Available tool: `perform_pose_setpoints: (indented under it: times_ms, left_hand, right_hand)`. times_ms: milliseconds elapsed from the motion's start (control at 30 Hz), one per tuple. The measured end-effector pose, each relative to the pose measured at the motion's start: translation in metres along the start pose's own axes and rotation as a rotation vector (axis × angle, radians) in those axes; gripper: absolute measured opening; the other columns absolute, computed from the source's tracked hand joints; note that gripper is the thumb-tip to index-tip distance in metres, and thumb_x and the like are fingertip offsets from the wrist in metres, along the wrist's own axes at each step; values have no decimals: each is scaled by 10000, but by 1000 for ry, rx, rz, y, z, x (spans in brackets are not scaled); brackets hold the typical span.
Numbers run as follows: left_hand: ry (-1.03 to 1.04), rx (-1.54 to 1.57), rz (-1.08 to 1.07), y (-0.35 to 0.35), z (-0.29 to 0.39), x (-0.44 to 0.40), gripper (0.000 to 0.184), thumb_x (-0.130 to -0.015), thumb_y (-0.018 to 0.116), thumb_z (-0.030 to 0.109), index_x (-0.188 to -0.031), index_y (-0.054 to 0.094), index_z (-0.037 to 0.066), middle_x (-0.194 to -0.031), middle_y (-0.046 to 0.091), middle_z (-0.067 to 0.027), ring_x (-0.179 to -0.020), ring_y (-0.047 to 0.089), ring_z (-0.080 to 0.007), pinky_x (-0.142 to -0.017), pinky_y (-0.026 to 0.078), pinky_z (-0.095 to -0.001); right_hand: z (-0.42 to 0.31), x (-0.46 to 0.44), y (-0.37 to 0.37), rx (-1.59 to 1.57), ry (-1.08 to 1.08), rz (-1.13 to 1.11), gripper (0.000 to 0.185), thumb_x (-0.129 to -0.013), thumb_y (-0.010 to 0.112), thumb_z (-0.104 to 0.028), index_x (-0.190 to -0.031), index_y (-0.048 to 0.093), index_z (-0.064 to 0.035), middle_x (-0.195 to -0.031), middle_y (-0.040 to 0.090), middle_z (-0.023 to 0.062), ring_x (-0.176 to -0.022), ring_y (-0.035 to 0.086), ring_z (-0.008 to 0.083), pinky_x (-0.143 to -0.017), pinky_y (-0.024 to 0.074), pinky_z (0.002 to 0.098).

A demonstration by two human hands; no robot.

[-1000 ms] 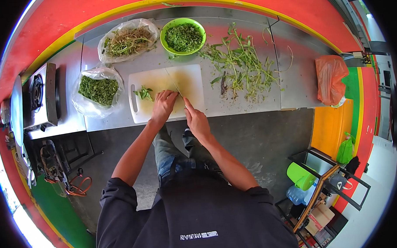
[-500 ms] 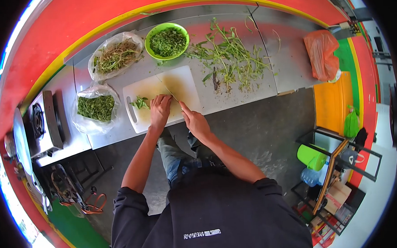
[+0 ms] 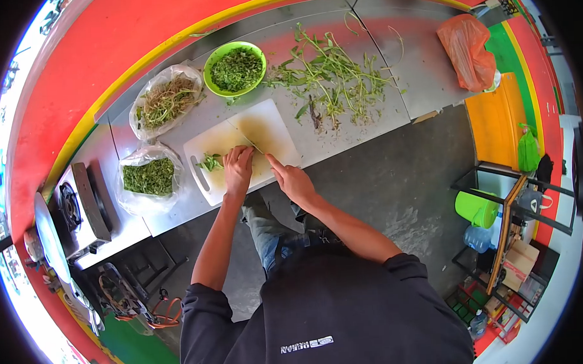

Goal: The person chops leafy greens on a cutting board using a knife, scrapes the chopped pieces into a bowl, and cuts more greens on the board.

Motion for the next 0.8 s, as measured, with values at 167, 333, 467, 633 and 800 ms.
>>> perform_pose_setpoints:
  times_ms: [167,333,467,633,800]
  left_hand:
    - [20,-38,-5,-1,4,3,171,-866,703,83,-1037,704,83,-977,647,-56,-909,620,-261,-788,431,-405]
    - [-26,2,8,3,-6,3,173,-870,701,79,-1043,708,91,-970,647,-53,-904,617,-258,-791,428,-408]
    - [-12,-1,-2,-2,0,0,149,-870,697,69,-1019,707,69,-952,659,-68,-881,625,-271,-772,428,-409]
    - [-10,-35,-14,-1,-1,1,145,-877,701,94,-1022,708,88,-958,652,-54,-883,618,-261,-764,425,-401]
    - [-15,21,9,0,-3,-1,153,-874,699,82,-1026,709,93,-955,653,-47,-896,620,-251,-771,421,-405]
  right_hand:
    - [-4,-16,9,37,-8,7,547,-999,562,-221,-1518,392,-189,-621,608,192,-555,631,370,-524,510,471]
    - [-8,-7,-1,-24,15,-11,548,-999,565,-227,-1518,394,-188,-610,602,186,-546,627,365,-516,507,472]
    - [-6,-5,2,48,23,-36,535,-1001,559,-216,-1511,403,-175,-601,600,185,-544,626,368,-515,505,474]
    - [-6,-17,10,2,12,-2,548,-1009,545,-252,-1530,376,-231,-637,615,181,-550,644,367,-502,523,466]
    - [-6,-3,3,0,66,-83,549,-1013,540,-253,-1535,368,-229,-638,617,178,-571,654,358,-509,529,461]
Point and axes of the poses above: each hand's wrist, its own x-axis away from the middle knuckle, its own y-axis out of the palm, z = x × y, the point moved 4 cm from there along -x, towards the middle knuckle
